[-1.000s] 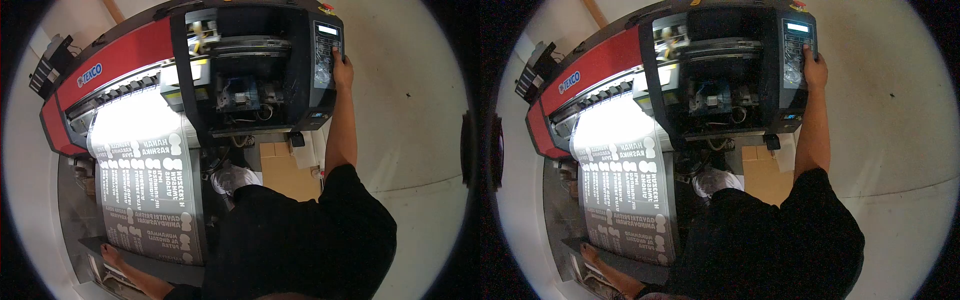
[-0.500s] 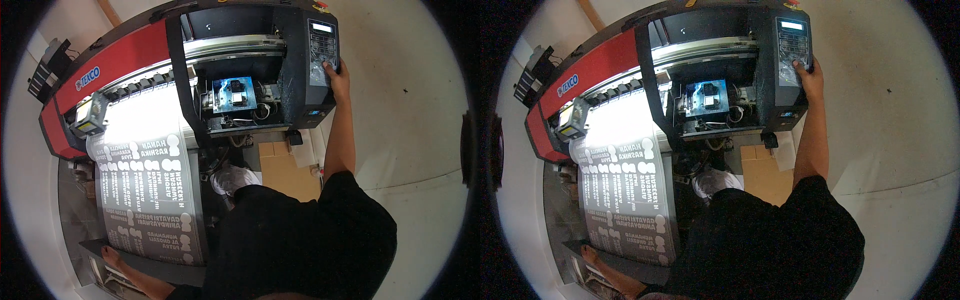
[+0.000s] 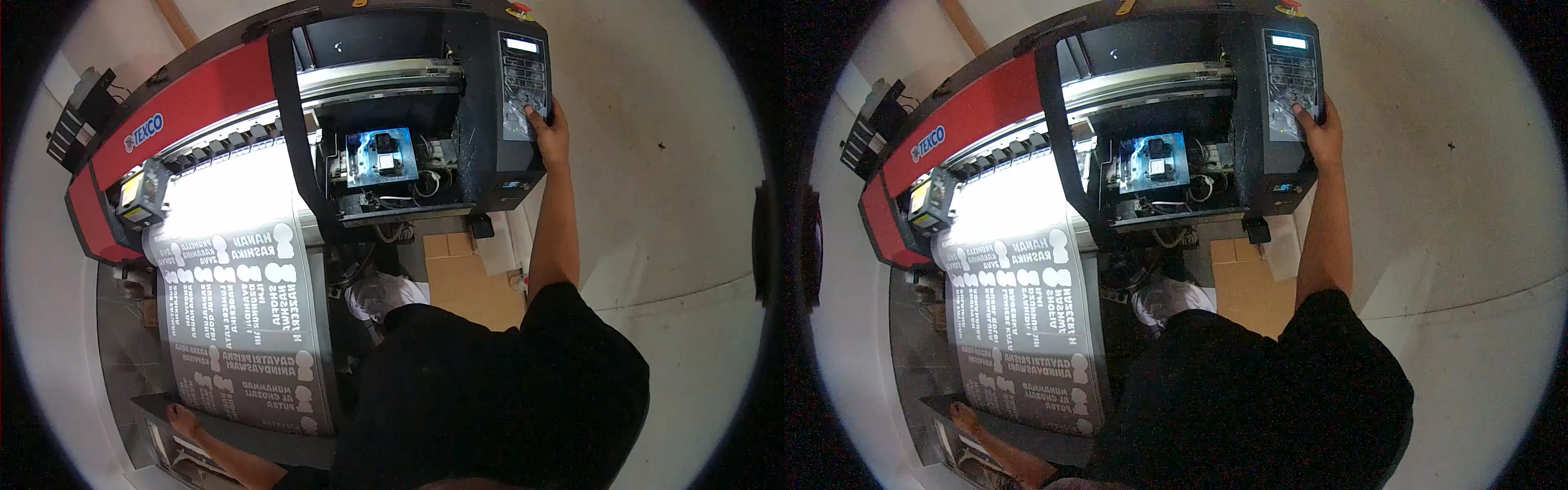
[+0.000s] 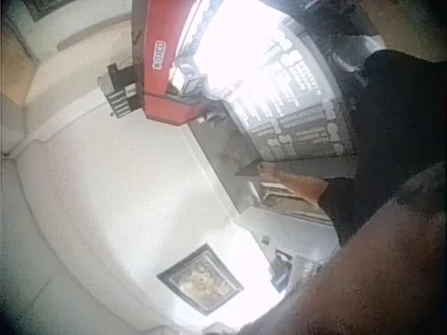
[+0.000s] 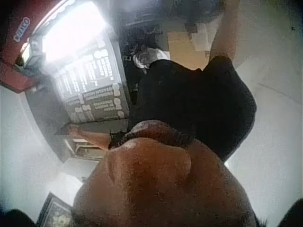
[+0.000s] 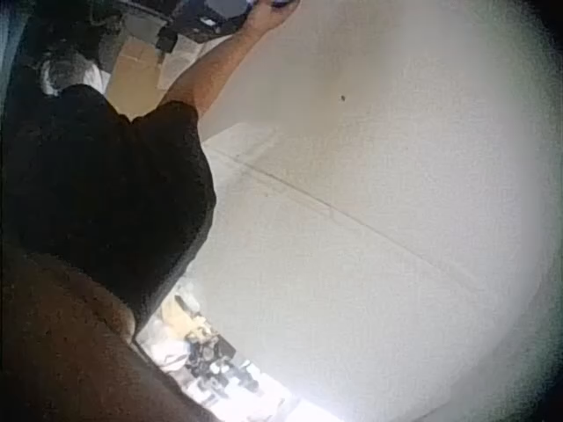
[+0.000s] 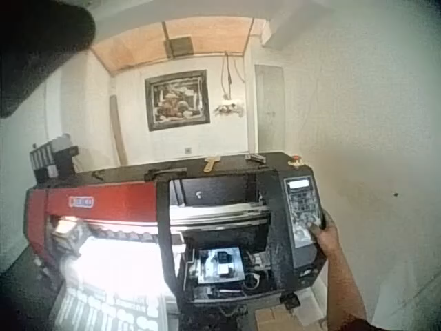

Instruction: The recorder is monitoring and managing the output of a large-format digital printing machine, checking the printed media as it emerges.

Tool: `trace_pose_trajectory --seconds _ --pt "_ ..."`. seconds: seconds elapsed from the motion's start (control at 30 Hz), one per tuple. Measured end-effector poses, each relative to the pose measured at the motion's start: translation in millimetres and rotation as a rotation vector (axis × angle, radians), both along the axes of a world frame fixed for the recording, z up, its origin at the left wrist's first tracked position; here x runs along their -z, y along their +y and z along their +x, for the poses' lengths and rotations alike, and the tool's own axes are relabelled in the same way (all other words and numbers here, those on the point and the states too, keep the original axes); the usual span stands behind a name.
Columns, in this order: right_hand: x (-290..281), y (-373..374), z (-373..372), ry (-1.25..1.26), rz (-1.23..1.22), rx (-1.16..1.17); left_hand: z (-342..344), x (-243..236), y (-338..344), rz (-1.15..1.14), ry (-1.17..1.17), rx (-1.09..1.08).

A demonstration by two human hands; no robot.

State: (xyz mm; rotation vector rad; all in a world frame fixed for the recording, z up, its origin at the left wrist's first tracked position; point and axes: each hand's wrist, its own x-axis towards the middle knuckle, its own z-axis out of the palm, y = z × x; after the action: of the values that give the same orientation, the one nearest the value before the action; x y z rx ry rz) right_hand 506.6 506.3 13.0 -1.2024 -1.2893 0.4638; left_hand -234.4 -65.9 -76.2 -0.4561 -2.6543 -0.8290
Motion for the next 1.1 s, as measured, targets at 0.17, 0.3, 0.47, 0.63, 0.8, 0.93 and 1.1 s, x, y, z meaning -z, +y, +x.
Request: trace_pose_trajectory --seconds 0.17,0.3,0.47,0.63,0.8,0.93,1.1 --pt "-1 -1 -1 0.02 -0.017 -0.002 1 -2 -2 0.099 -0.09 0.07" --pt "-7 -8 -4 0.015 -0.037 0.012 5 -3 8 -0.014 0.006 0.004" --pt "-5 -3 -6 0.032 -0.014 -0.006 -23 18 -19 -0.015 0.103 0.012" --pt "-14 -13 -14 0.048 -0.027 -0.005 3 -3 4 0.022 0.009 0.03" --pt "-8 -6 -7 0.074 0.01 -0.071 -11 6 -7 -0.016 0.01 -0.004" --pt "-8 -8 -7 0.053 0.001 -0.01 2 -4 5 -0.049 0.011 -0.049" --pt "-4 -5 -4 0.047 -0.002 -0.006 12 -10 11 -0.067 0.051 -0.007"
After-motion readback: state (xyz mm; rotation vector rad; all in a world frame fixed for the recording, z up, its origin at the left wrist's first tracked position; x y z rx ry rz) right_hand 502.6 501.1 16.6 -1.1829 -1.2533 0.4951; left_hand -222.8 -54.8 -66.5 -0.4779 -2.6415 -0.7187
